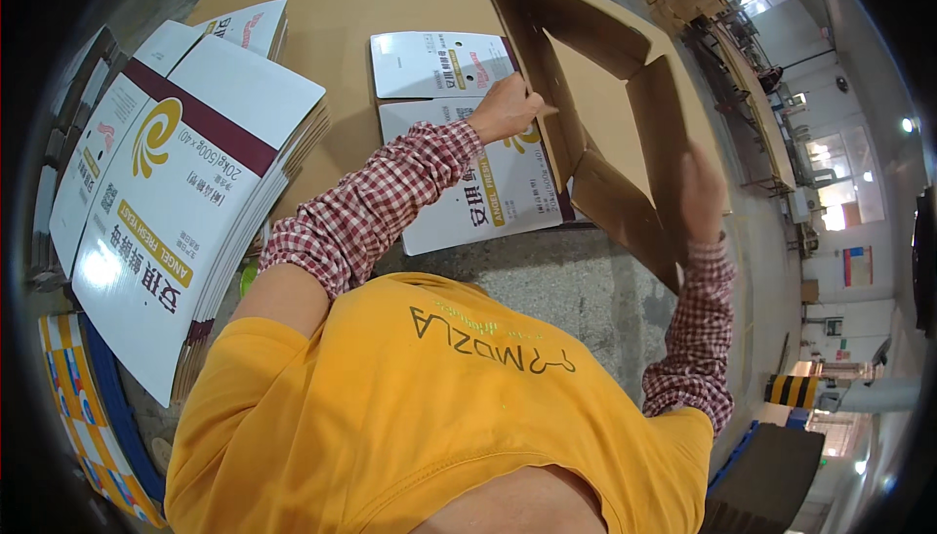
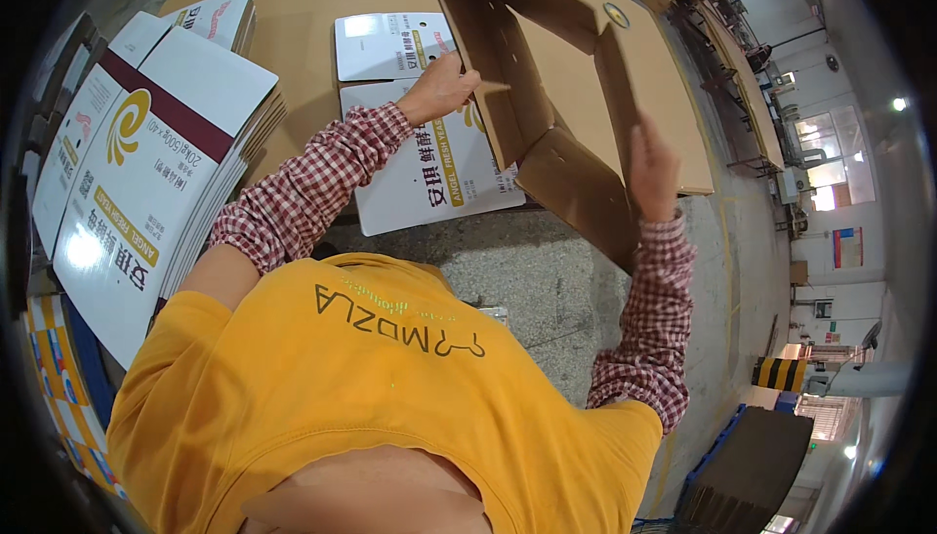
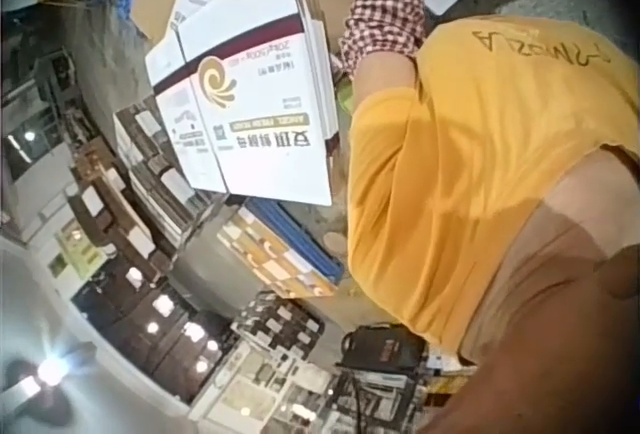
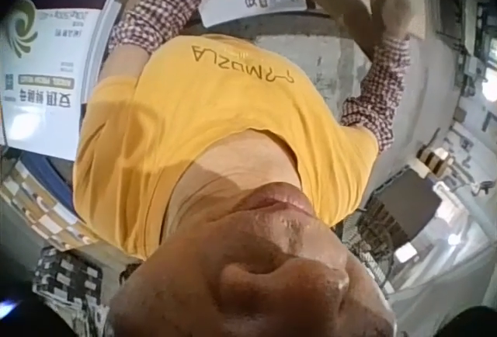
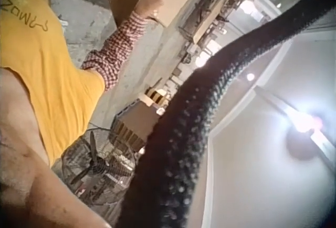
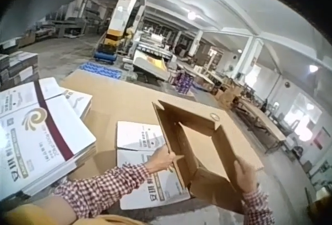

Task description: The recorder is stacking flattened cardboard boxes on a table in a paper mill environment.

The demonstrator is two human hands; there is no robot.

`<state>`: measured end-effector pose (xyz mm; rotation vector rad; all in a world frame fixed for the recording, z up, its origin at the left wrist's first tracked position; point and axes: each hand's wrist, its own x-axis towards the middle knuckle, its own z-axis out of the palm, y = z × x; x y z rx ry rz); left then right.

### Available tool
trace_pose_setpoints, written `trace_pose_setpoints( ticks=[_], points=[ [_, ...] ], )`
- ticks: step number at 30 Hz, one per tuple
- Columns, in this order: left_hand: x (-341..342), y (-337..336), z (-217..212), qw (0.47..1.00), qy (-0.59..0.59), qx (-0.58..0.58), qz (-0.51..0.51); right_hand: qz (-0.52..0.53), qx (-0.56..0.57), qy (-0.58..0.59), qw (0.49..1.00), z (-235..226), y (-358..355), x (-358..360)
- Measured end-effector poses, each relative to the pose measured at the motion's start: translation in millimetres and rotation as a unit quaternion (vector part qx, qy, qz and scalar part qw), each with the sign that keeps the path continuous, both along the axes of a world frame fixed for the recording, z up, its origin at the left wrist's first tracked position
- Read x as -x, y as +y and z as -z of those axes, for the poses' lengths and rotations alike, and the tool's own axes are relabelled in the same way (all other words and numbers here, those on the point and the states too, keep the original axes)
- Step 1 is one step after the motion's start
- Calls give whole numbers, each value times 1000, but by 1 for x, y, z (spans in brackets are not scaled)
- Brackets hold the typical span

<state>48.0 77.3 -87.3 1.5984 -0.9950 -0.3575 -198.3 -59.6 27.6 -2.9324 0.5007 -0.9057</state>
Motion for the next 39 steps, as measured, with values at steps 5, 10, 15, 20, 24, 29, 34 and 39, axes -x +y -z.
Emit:
trace_pose_setpoints(
  ticks=[5,10,15,20,24,29,34,39],
  points=[
    [8,4,13,972,221,41,-70,-102,-304,261,910,70,56,26],
    [-25,11,68,943,291,144,-66,-46,-190,257,947,116,100,58],
    [-31,-16,68,990,-46,115,-65,106,-112,75,985,137,112,67],
    [9,-17,-20,904,337,228,134,91,-55,-8,994,84,76,89],
    [14,-18,10,926,310,160,146,203,-94,42,974,33,28,115],
    [40,7,89,932,341,-34,114,98,-216,-79,968,-25,36,121],
    [72,-7,147,909,347,-180,144,119,-141,-56,981,-72,64,138],
    [35,-41,124,903,388,-114,144,147,-126,12,981,-127,88,149]
  ],
)
